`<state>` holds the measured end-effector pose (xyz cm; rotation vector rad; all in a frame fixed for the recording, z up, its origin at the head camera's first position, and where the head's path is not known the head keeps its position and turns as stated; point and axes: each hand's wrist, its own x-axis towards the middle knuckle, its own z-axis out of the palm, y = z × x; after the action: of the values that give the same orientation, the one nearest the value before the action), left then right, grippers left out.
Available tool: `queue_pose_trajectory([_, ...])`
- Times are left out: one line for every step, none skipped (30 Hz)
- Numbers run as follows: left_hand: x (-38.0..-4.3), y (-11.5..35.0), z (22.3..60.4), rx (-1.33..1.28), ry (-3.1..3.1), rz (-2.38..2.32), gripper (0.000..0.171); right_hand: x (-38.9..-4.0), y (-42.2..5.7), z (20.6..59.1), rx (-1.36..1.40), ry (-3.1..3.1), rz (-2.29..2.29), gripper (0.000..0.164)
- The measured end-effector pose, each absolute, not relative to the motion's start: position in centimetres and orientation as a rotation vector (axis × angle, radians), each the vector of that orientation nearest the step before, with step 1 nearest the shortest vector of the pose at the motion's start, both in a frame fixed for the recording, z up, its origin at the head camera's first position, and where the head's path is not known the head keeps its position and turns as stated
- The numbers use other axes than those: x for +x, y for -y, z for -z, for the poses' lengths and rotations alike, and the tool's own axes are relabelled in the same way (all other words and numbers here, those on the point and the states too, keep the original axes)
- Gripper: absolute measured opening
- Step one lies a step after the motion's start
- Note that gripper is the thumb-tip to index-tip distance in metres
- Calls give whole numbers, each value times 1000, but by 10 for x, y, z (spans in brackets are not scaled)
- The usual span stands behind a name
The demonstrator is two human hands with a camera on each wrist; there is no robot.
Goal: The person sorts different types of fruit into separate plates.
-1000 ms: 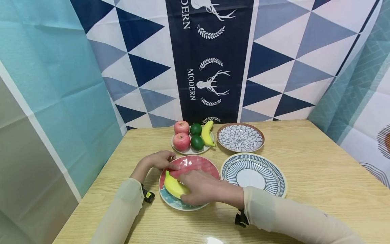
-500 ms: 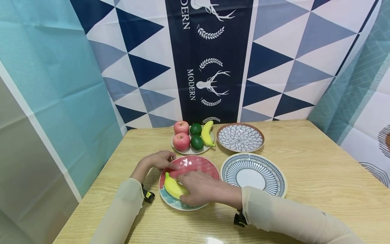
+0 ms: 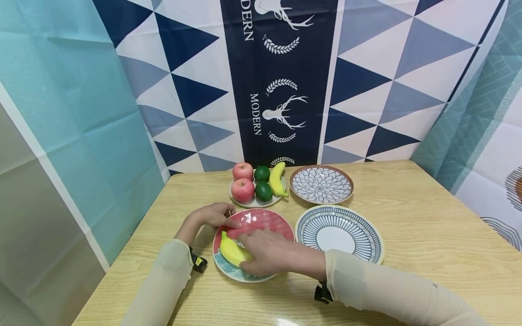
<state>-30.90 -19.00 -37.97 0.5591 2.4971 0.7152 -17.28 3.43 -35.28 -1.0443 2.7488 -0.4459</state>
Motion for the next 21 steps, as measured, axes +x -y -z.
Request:
queue_pose_trajectory([-309,190,380,563,-2497,-715,25,-173,-35,352,-1041,-2761,440,55])
queue_pose_trajectory([-309,190,380,561,-2493,-719,24,-174,-35,352,-1043,-2774,429,57])
queue_pose_trajectory([-309,190,380,562,-2492,-719,23,-174,-35,351,-1046,-2786,420,58])
queue_pose_trajectory([-309,190,380,566,-2491,-719,22,-175,-36,350,-1049,-2799,414,60])
queue_pose_trajectory([-309,190,380,567,-2492,-717,21,-176,-37,349,-1053,-2812,406,61])
queue_pose_trajectory([-309,191,380,567,-2493,-716,21,-177,-38,347,-1059,-2830,395,62])
queue_pose_trajectory([-309,191,380,568,-2493,-716,21,-179,-38,345,-1067,-2850,379,64])
queue_pose_trajectory([-309,191,379,566,-2493,-718,21,-180,-40,343,-1075,-2865,370,65])
queue_pose_trajectory([-309,191,379,568,-2495,-718,22,-182,-41,341,-1078,-2885,363,65])
queue_pose_trajectory([-309,191,379,567,-2494,-723,22,-184,-42,339,-1078,-2907,361,66])
queue_pose_trajectory([-309,191,379,564,-2493,-728,23,-186,-43,337,-1075,-2931,356,66])
queue_pose_trajectory([-309,191,379,562,-2491,-734,23,-189,-45,335,-1070,-2957,349,65])
queue_pose_trajectory([-308,191,379,559,-2488,-740,24,-192,-46,333,-1063,-2978,342,65])
queue_pose_trajectory([-308,191,379,555,-2486,-745,24,-195,-47,331,-1054,-2998,340,65])
queue_pose_trajectory([-308,191,379,550,-2485,-749,24,-199,-49,329,-1040,-3019,334,64])
queue_pose_trajectory([-307,191,379,546,-2483,-750,24,-203,-50,328,-1027,-3041,316,63])
queue_pose_trajectory([-307,191,379,541,-2483,-751,24,-208,-51,326,-1011,-3061,301,62])
queue_pose_trajectory([-306,191,379,536,-2483,-752,25,-212,-52,324,-990,-3076,298,61])
queue_pose_trajectory([-306,191,379,530,-2482,-753,25,-218,-53,323,-972,-3095,282,61])
queue_pose_trajectory([-306,191,379,525,-2481,-755,25,-222,-55,321,-954,-3114,270,61])
queue_pose_trajectory([-306,191,379,520,-2480,-755,26,-227,-56,320,-933,-3130,265,60])
